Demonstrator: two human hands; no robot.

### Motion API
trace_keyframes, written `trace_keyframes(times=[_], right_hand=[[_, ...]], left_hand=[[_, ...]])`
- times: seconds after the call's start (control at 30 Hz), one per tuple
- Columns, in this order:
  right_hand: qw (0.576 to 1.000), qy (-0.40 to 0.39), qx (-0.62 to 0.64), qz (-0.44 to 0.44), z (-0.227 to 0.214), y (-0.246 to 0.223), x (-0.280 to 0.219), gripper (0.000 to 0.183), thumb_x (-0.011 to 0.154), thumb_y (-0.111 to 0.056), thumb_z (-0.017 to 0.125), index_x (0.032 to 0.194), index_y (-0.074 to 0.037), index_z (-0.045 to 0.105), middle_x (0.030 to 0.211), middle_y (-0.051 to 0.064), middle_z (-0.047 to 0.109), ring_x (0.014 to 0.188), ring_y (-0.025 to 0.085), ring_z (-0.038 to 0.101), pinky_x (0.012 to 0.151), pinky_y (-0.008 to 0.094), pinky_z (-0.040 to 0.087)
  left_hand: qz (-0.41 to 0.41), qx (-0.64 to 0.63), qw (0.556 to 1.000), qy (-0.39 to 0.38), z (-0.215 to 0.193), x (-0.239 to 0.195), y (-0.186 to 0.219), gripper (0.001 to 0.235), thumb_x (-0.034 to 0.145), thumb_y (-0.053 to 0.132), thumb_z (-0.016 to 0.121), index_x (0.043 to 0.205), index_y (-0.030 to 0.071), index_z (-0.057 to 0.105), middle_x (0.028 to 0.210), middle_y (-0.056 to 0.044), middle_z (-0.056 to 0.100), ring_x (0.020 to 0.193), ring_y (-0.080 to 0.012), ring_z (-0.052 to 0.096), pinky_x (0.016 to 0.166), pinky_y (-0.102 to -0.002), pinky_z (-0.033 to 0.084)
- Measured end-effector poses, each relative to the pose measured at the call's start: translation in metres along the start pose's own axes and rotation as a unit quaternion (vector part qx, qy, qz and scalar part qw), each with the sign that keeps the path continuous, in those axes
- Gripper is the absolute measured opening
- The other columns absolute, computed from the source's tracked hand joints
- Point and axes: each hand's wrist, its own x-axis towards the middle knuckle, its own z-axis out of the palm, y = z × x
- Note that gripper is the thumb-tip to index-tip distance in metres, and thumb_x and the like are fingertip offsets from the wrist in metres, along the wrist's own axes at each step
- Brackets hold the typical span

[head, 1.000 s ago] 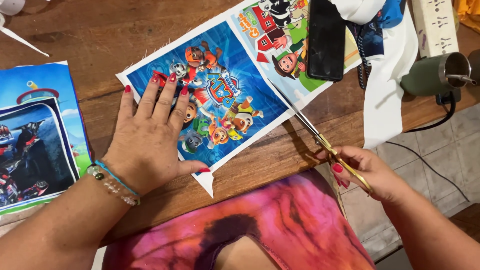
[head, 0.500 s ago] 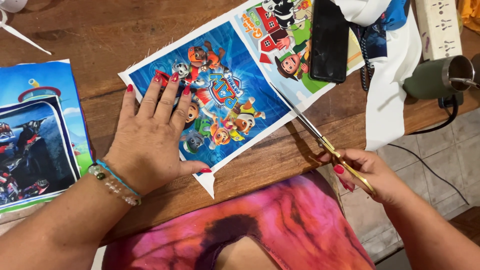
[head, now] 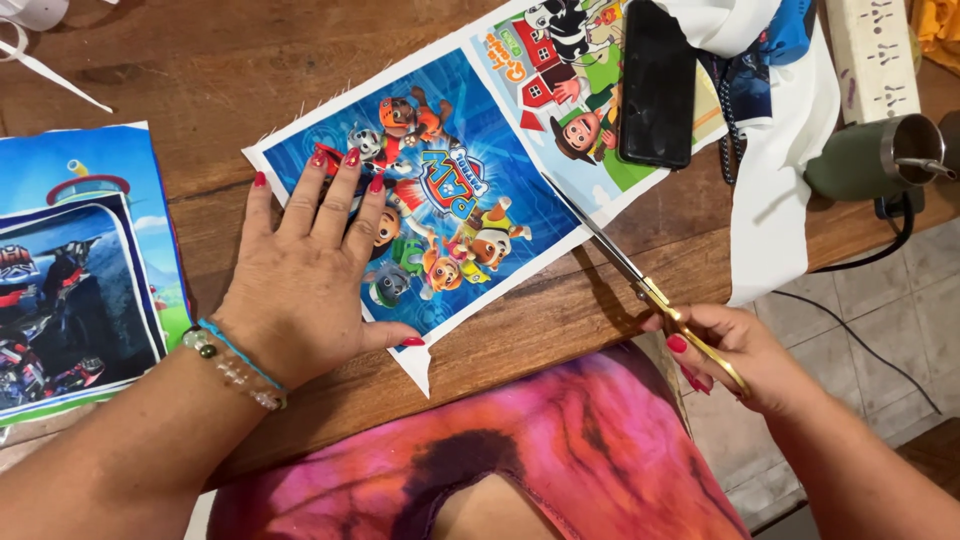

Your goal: The person uses gold-handled scissors to cut a piece of blue fabric featuring cartoon characters. They carefully trim the edges of the fabric, rotating it as needed, and then place the cut piece on the table.

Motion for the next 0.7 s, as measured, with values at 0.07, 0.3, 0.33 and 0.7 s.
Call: trace_keyframes(times=[0.07,0.3,0.33,0.7], right_hand=[[1.0,0.004,0.003,0.007,0.001,0.0,-0.001,0.034,0.083,-0.009,0.075,0.114,0.004,0.075,0.061,0.007,0.061,0.04,0.013,0.045,0.038,0.025,0.037],[0.999,-0.027,-0.001,0.027,0.005,-0.007,0.009,0.043,0.082,-0.014,0.075,0.121,0.004,0.07,0.101,0.015,0.074,0.049,0.014,0.052,0.046,0.027,0.049],[0.999,-0.028,-0.002,0.026,0.005,-0.011,0.011,0.043,0.082,-0.014,0.075,0.121,0.004,0.07,0.101,0.015,0.074,0.049,0.014,0.052,0.046,0.027,0.049],[0.998,-0.045,-0.021,0.029,0.012,-0.03,0.022,0.04,0.087,-0.017,0.07,0.122,0.002,0.068,0.075,0.014,0.07,0.049,0.022,0.061,0.052,0.033,0.055]], left_hand=[[-0.007,-0.001,1.0,-0.004,-0.001,-0.001,0.0,0.15,0.047,0.118,0.038,0.16,0.02,0.031,0.169,-0.013,0.026,0.155,-0.0349,0.021,0.116,-0.068,0.017],[-0.026,0.019,0.999,-0.044,-0.001,0.0,0.001,0.151,0.047,0.122,0.035,0.159,0.021,0.027,0.167,-0.013,0.025,0.154,-0.0385,0.019,0.113,-0.074,0.015],[-0.027,0.02,0.999,-0.043,-0.001,0.0,0.002,0.151,0.047,0.122,0.035,0.159,0.021,0.027,0.167,-0.013,0.025,0.154,-0.0385,0.019,0.113,-0.074,0.015],[-0.037,0.035,0.998,-0.048,-0.002,0.0,0.003,0.156,0.043,0.125,0.033,0.159,0.021,0.027,0.167,-0.015,0.025,0.155,-0.0377,0.018,0.115,-0.073,0.013]])
